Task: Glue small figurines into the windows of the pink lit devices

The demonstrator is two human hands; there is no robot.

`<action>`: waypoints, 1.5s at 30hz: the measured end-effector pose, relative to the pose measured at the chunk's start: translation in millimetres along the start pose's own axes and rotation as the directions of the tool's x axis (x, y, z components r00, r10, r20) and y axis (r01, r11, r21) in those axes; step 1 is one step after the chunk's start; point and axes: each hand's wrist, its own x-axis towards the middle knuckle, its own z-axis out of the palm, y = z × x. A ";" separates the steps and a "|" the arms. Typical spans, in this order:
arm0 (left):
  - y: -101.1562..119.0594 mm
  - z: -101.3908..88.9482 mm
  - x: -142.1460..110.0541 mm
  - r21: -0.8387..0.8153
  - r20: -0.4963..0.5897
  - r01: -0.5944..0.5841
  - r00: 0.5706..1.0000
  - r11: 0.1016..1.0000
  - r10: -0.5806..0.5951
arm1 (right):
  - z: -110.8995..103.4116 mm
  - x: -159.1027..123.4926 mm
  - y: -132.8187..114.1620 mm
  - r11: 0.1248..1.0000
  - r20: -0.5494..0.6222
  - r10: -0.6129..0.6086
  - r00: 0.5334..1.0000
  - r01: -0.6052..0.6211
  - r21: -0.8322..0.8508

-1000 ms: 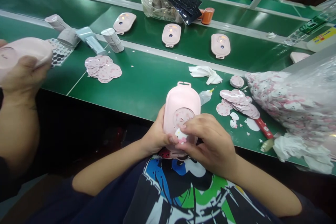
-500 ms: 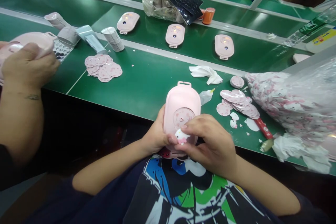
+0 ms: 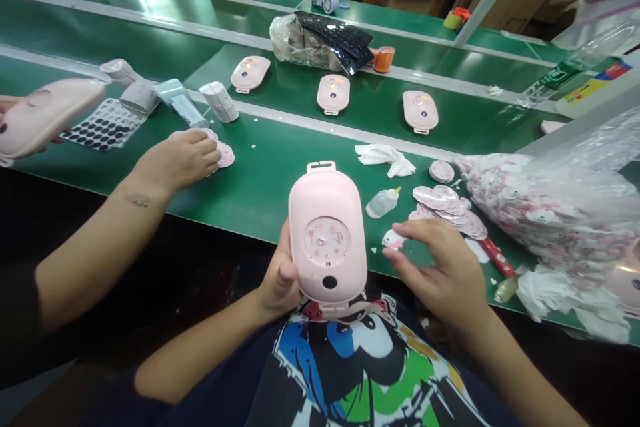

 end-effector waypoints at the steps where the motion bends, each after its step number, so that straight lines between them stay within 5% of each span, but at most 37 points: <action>1: 0.5 -0.9 -0.3 0.001 -0.013 -0.019 1.000 1.000 0.019 | 5.5 -6.6 8.7 0.999 0.057 0.038 0.998 -0.035 -0.041; 4: 2.1 -2.8 -1.3 -0.009 -0.037 -0.041 0.998 0.999 0.041 | 26.3 -27.1 29.4 0.990 0.149 0.105 0.983 -0.089 -0.111; 8: 6.1 -5.0 -1.8 -0.040 -0.065 -0.007 0.998 0.999 0.005 | 41.5 -39.8 41.5 0.971 0.060 0.162 0.985 -0.148 -0.190; 13: 10.4 -10.9 -1.3 -0.029 -0.121 0.019 0.992 0.999 -0.022 | 32.4 -29.0 38.6 0.968 -0.051 0.154 0.987 -0.161 -0.191; 19: 12.5 -8.2 -0.4 -0.007 -0.151 -0.013 0.988 1.000 0.012 | 17.0 -15.5 8.8 0.998 -0.068 -0.030 0.997 0.027 -0.048; 25: 14.1 -0.3 -3.6 -0.035 -0.137 -0.045 0.990 0.998 0.040 | 9.6 -5.5 -20.1 0.945 -0.068 -0.270 0.961 0.278 0.174; 34: 12.3 -1.8 -11.6 -0.029 -0.105 -0.053 0.993 0.998 0.050 | 8.4 -10.5 -23.1 0.915 -0.098 -0.301 0.948 0.317 0.250; 37: 11.9 -3.2 -12.0 -0.028 -0.123 -0.058 0.991 0.998 0.054 | 6.0 -14.9 -12.5 0.954 -0.134 -0.209 0.969 0.232 0.191; 41: 14.8 -4.3 -11.9 -0.019 -0.253 -0.031 0.967 0.999 0.025 | 0.4 -14.7 21.6 0.996 -0.089 0.086 0.992 -0.089 -0.027; 45: 21.0 -5.8 -8.6 0.017 -0.435 0.039 0.900 0.999 -0.028 | -17.9 -16.3 65.4 0.923 0.045 0.323 0.945 -0.305 -0.235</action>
